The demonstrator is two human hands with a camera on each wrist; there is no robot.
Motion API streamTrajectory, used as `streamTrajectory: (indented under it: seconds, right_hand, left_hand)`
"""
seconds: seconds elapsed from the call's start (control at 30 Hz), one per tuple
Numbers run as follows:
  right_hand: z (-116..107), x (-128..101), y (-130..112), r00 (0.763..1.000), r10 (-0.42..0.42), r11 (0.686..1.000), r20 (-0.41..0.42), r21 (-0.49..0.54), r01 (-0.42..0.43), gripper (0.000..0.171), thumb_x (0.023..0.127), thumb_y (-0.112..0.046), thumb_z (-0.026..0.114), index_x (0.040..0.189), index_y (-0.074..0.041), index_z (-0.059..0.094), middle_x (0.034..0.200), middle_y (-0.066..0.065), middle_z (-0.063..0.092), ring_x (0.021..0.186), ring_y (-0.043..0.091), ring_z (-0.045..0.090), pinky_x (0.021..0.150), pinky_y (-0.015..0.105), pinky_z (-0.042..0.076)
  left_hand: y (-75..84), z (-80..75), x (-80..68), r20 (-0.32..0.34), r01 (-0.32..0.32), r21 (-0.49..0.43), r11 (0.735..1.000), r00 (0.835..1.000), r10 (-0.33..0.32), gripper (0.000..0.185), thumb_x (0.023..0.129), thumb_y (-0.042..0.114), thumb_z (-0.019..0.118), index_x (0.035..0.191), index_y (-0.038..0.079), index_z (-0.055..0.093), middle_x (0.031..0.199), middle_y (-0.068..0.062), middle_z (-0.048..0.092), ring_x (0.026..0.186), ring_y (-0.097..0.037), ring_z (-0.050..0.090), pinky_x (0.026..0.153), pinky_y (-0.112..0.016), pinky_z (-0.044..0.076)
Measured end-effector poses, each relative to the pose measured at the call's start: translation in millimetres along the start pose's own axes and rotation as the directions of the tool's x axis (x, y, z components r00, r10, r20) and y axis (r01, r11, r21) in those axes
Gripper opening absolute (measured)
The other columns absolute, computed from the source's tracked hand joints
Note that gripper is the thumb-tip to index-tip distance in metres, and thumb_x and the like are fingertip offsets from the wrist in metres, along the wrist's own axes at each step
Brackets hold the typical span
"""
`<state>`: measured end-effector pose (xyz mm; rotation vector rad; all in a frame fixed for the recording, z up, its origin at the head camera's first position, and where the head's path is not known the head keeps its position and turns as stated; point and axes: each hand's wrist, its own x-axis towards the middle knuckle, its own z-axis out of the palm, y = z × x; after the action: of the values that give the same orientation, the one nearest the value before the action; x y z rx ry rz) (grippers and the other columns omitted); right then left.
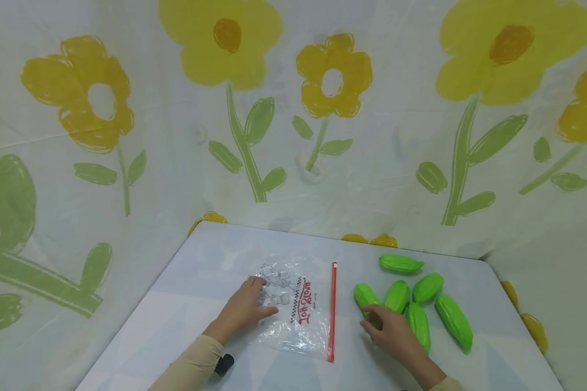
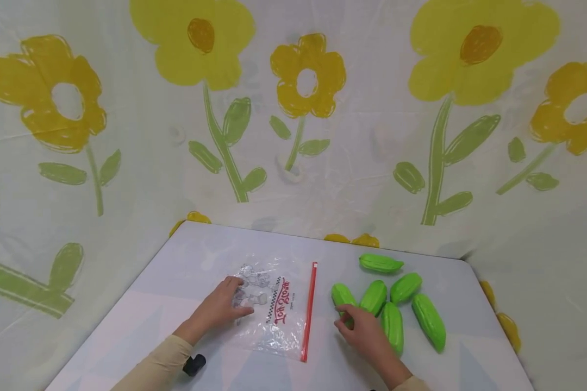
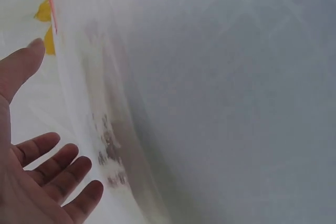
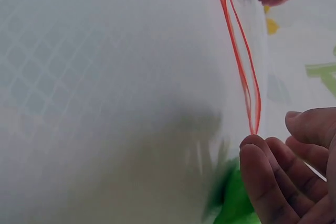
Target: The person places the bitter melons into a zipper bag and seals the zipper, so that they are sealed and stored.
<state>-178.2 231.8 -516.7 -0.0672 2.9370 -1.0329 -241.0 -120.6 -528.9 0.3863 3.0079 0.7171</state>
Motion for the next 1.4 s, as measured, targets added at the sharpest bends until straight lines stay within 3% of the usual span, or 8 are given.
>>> streamTrajectory:
  seconds: [0.2,0.3,0.43,0.77,1.1,1.4]
  right_hand:
    - [11,4,-5,0.998,0.033,0.998,0.044,0.043,-0.035,0.034,0.081,-0.025,0.071,0.113,-0.018,0.064,0.081,-0.008,0.059,0.059,0.008,0.053,0.047,0.022,0.047]
    - [16,5,-6,0.999,0.016,0.999,0.028,0.051,-0.017,0.033,0.081,-0.024,0.071,0.112,-0.017,0.065,0.081,-0.008,0.060,0.058,0.009,0.053,0.047,0.022,0.047]
    - [20,6,-6,1.000,-0.024,0.998,0.002,0.067,0.024,0.031,0.081,-0.022,0.071,0.111,-0.016,0.065,0.081,-0.009,0.060,0.056,0.008,0.053,0.046,0.023,0.047]
    - [29,12,-11,0.998,-0.036,0.992,0.055,0.125,0.029,0.031,0.083,-0.024,0.070,0.112,-0.015,0.063,0.087,-0.006,0.061,0.059,0.010,0.055,0.046,0.024,0.049]
    - [41,22,-14,0.998,-0.061,0.997,0.021,0.052,0.060,0.032,0.081,-0.029,0.071,0.111,-0.019,0.065,0.086,-0.010,0.060,0.065,0.006,0.054,0.048,0.021,0.047]
    - [48,25,-19,0.999,-0.048,0.999,-0.006,0.020,0.048,0.033,0.079,-0.026,0.073,0.111,-0.020,0.065,0.087,-0.011,0.061,0.070,0.006,0.053,0.053,0.019,0.047]
  left_hand:
    - [-5.3,7.1,-2.7,0.086,-0.067,-0.008,0.998,0.994,0.067,0.102,0.063,0.060,0.074,0.142,0.010,0.033,0.147,-0.013,0.033,0.133,-0.032,0.034,0.106,-0.046,0.032]
    - [-6.4,8.1,-4.8,0.103,-0.124,-0.001,0.992,0.987,0.123,0.108,0.063,0.058,0.074,0.145,0.007,0.026,0.148,-0.017,0.029,0.134,-0.036,0.030,0.108,-0.048,0.028]
    - [-5.9,7.1,-6.1,0.112,-0.156,0.028,0.987,0.982,0.152,0.110,0.062,0.058,0.074,0.146,0.007,0.025,0.148,-0.017,0.029,0.133,-0.037,0.030,0.107,-0.048,0.029]
    - [-2.7,2.5,-17.3,0.157,-0.172,0.102,0.980,0.975,0.155,0.114,0.060,0.062,0.073,0.146,0.005,0.026,0.146,-0.019,0.031,0.133,-0.037,0.032,0.105,-0.048,0.033]
    - [8.6,-3.6,-26.5,0.161,-0.179,0.181,0.967,0.976,0.150,0.115,0.057,0.063,0.075,0.144,0.002,0.030,0.141,-0.021,0.036,0.130,-0.037,0.035,0.100,-0.048,0.038]
    - [20.8,-0.3,-22.3,0.149,-0.156,0.213,0.964,0.981,0.126,0.115,0.054,0.066,0.074,0.141,0.002,0.035,0.137,-0.020,0.042,0.125,-0.036,0.041,0.098,-0.049,0.041]
